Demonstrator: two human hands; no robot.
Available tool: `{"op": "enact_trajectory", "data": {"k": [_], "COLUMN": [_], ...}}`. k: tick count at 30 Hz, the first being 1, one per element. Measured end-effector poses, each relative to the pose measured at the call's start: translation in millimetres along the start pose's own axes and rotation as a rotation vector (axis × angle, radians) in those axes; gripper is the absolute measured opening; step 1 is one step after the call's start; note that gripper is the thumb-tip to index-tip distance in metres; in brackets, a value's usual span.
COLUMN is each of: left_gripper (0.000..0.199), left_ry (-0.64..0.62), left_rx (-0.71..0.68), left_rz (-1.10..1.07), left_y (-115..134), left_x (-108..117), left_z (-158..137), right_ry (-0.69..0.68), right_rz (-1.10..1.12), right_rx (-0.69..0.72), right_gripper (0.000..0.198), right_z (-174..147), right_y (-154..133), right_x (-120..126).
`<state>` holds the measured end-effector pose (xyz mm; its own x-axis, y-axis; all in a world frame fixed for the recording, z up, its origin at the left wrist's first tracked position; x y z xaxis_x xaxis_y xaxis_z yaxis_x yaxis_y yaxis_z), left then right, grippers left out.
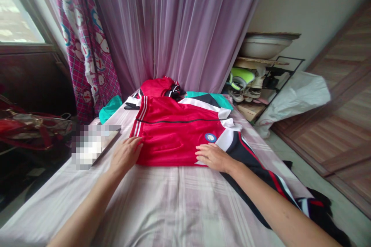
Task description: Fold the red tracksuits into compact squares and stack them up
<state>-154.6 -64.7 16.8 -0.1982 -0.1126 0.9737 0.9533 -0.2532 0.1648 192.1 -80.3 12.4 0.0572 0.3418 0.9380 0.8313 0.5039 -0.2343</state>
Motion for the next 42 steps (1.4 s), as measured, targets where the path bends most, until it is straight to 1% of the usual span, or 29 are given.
{"op": "enact_trajectory", "data": {"k": [2, 4, 6, 8, 11, 13, 16, 18, 19, 20, 22, 23, 24, 27, 28, 29, 30, 32, 34, 36, 38, 40, 41, 42], "left_gripper": [0.045, 0.046, 0.046, 0.047, 0.051, 0.055, 0.059, 0.06, 0.06, 0.06, 0.06, 0.06, 0.06, 0.058, 0.058, 0.058, 0.058, 0.059, 0.059, 0.059, 0.058, 0.058, 0.058, 0.059], "left_ry": [-0.071, -0.119, -0.14, -0.155, -0.174, -0.181, -0.19, -0.199, -0.209, -0.221, -0.248, -0.254, -0.257, -0.253, -0.255, -0.262, -0.275, -0.302, -0.314, -0.303, -0.287, -0.281, -0.282, -0.281], "left_rx": [-0.131, -0.182, -0.17, -0.139, -0.125, -0.131, -0.132, -0.128, -0.129, -0.134, -0.15, -0.158, -0.164, -0.162, -0.156, -0.151, -0.145, -0.144, -0.148, -0.146, -0.144, -0.143, -0.143, -0.142], "left_rz": [-0.037, -0.036, -0.021, -0.007, 0.006, 0.005, -0.026, -0.059, -0.074, -0.087, -0.108, -0.115, -0.12, -0.117, -0.113, -0.112, -0.112, -0.118, -0.128, -0.135, -0.142, -0.152, -0.156, -0.156], "left_y": [16, 30, 39, 44, 47, 47, 48, 48, 49, 49, 50, 50, 50, 50, 50, 50, 50, 50, 50, 50, 50, 50, 50, 50], "left_x": [-7, -17, -27, -38, -53, -59, -62, -60, -59, -58, -57, -56, -55, -53, -52, -52, -52, -53, -53, -52, -51, -51, -51, -52], "left_z": [18, 35, 47, 53, 51, 47, 42, 42, 41, 41, 41, 41, 41, 41, 42, 42, 42, 42, 43, 43, 43, 43, 44, 44], "right_ry": [0.084, 0.162, 0.215, 0.245, 0.258, 0.25, 0.254, 0.223, 0.186, 0.144, 0.089, 0.092, 0.133, 0.374, 0.433, 0.465, 0.466, 0.425, 0.396, 0.381, 0.414, 0.467, 0.469, 0.432], "right_rz": [-0.021, -0.03, -0.023, 0.001, 0.059, 0.09, 0.098, 0.116, 0.136, 0.158, 0.191, 0.194, 0.187, 0.16, 0.158, 0.163, 0.175, 0.212, 0.252, 0.27, 0.232, 0.142, 0.09, 0.043], "right_rx": [0.012, -0.044, -0.138, -0.215, -0.277, -0.293, -0.303, -0.303, -0.298, -0.291, -0.28, -0.285, -0.302, -0.372, -0.384, -0.385, -0.374, -0.315, -0.221, -0.114, -0.011, 0.078, 0.102, 0.1], "right_gripper": [0.034, 0.032, 0.032, 0.034, 0.04, 0.043, 0.052, 0.062, 0.065, 0.061, 0.043, 0.035, 0.033, 0.038, 0.038, 0.037, 0.037, 0.038, 0.046, 0.06, 0.066, 0.061, 0.058, 0.056], "right_z": [19, 47, 82, 122, 186, 229, 286, 317, 330, 341, 358, 364, 368, 374, 376, 378, 380, 384, 381, 368, 343, 309, 292, 277], "right_y": [-1, -1, -1, 0, 2, 5, 11, 16, 17, 19, 21, 22, 23, 27, 27, 27, 27, 25, 20, 14, 6, -2, -6, -8], "right_x": [21, 45, 69, 93, 124, 139, 150, 149, 147, 144, 139, 139, 140, 146, 146, 144, 141, 132, 122, 112, 100, 84, 74, 62]}}
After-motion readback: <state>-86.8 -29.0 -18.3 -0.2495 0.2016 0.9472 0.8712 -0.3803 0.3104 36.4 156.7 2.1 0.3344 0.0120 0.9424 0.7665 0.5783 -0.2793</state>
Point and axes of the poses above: each hand's wrist, its own z-axis towards the middle knuckle, its own x-axis out of the back of the hand, y = z × x, the point moved 4 cm from there along z, towards the middle knuckle, and after that the axes turned 11 degrees about -y, right-handed, at the moved point
